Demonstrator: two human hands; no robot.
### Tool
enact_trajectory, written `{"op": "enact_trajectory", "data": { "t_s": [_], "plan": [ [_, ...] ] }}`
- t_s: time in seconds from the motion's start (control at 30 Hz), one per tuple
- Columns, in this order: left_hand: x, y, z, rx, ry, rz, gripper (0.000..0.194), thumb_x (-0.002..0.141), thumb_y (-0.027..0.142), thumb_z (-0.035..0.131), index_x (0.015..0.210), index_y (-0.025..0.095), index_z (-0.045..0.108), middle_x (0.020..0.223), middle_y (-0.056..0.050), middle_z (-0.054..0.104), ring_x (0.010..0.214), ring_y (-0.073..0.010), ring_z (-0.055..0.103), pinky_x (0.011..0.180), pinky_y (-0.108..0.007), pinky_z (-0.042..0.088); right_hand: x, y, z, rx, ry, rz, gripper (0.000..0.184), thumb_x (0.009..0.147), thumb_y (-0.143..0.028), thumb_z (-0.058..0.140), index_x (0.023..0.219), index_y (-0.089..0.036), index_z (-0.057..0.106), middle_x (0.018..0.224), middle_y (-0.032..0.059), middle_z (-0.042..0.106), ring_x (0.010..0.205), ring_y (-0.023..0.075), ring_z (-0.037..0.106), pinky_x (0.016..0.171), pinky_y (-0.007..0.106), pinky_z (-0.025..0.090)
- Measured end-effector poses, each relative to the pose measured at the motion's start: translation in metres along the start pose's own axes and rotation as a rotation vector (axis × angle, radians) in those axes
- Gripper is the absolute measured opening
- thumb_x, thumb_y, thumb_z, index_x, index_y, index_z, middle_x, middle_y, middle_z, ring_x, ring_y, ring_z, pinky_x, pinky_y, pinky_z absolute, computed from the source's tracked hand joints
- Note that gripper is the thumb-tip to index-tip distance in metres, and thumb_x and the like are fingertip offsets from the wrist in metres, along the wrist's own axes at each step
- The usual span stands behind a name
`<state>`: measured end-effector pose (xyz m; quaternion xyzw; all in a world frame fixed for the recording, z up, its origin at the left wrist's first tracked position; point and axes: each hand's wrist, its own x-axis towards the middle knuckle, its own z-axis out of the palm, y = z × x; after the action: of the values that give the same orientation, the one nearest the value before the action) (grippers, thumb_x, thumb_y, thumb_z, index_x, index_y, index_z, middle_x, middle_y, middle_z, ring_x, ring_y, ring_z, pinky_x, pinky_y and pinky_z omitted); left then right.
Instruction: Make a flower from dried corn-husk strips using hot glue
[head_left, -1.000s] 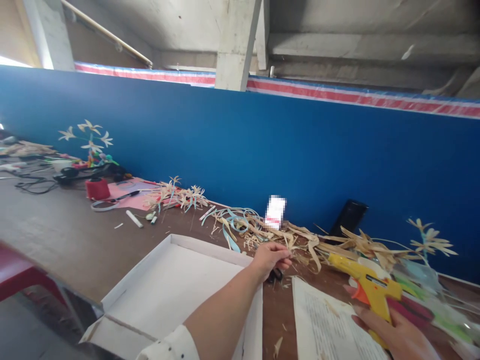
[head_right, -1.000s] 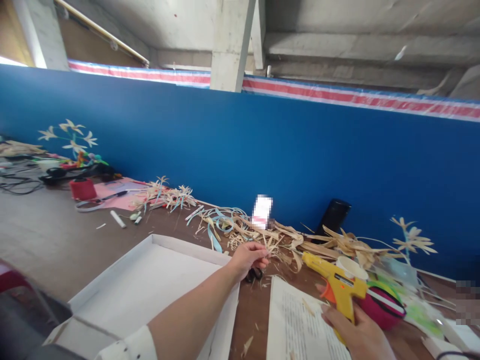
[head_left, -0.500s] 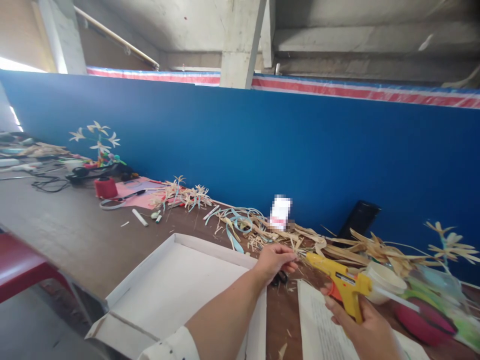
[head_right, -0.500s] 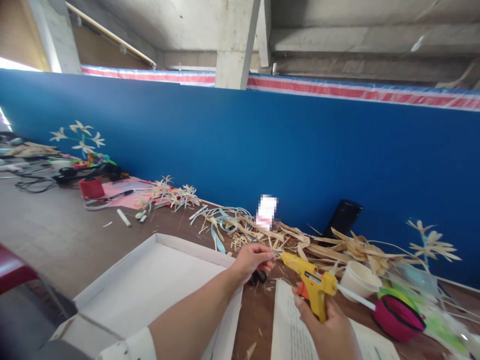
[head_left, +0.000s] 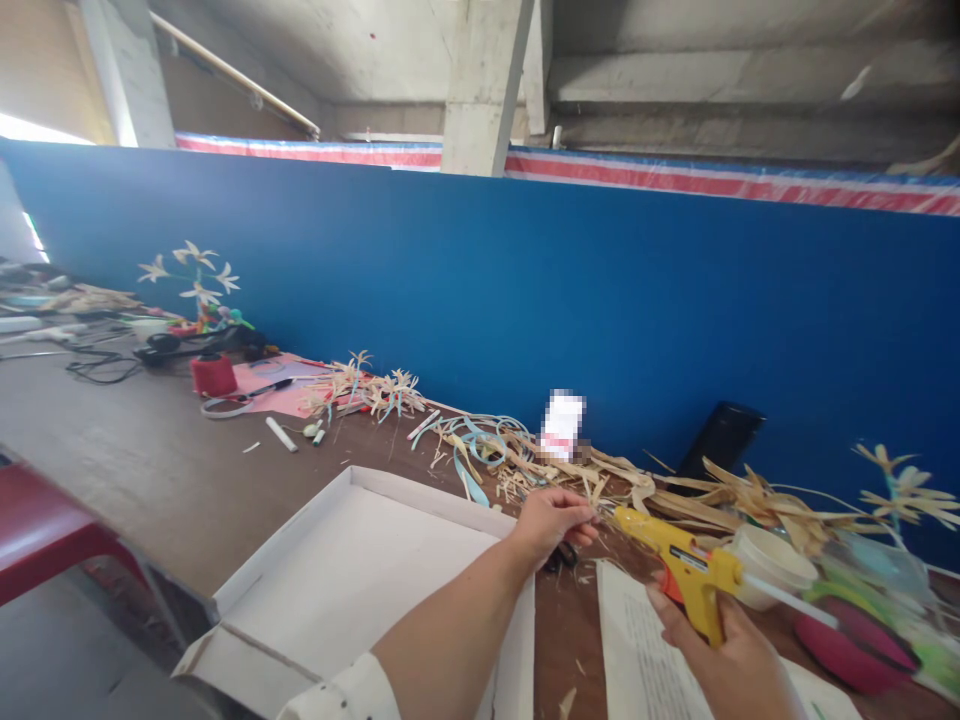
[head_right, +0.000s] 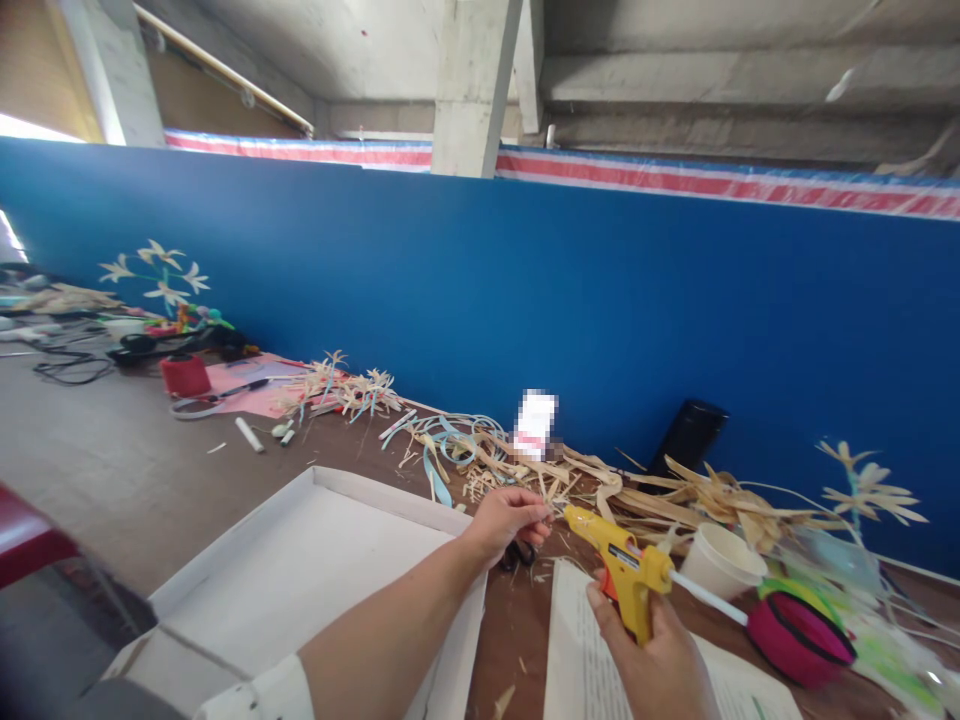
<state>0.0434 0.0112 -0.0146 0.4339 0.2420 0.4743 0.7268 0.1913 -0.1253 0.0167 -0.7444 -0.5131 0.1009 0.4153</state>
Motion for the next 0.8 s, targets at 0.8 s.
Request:
{"op": "enact_trajectory", "data": {
  "t_s": [0.8],
  "plan": [
    [-0.004,0.007,0.000,-0.120,-0.007,-0.005,0.040,0.050,0.036,0.081,0.073,0.009,0.064,0.074,-0.008,0.066,0.054,-0.0086,0.057,0.050,-0.020,0.045,-0.007,-0.010,0.005,0.618,0.020,0.245,0.047,0.057,-0.044,0.075,0.094,-0.019,0.062,0.070,-0.0002,0.063,0.054,0.0127,0.054,0.056,0.026,0.048]
  ]
}}
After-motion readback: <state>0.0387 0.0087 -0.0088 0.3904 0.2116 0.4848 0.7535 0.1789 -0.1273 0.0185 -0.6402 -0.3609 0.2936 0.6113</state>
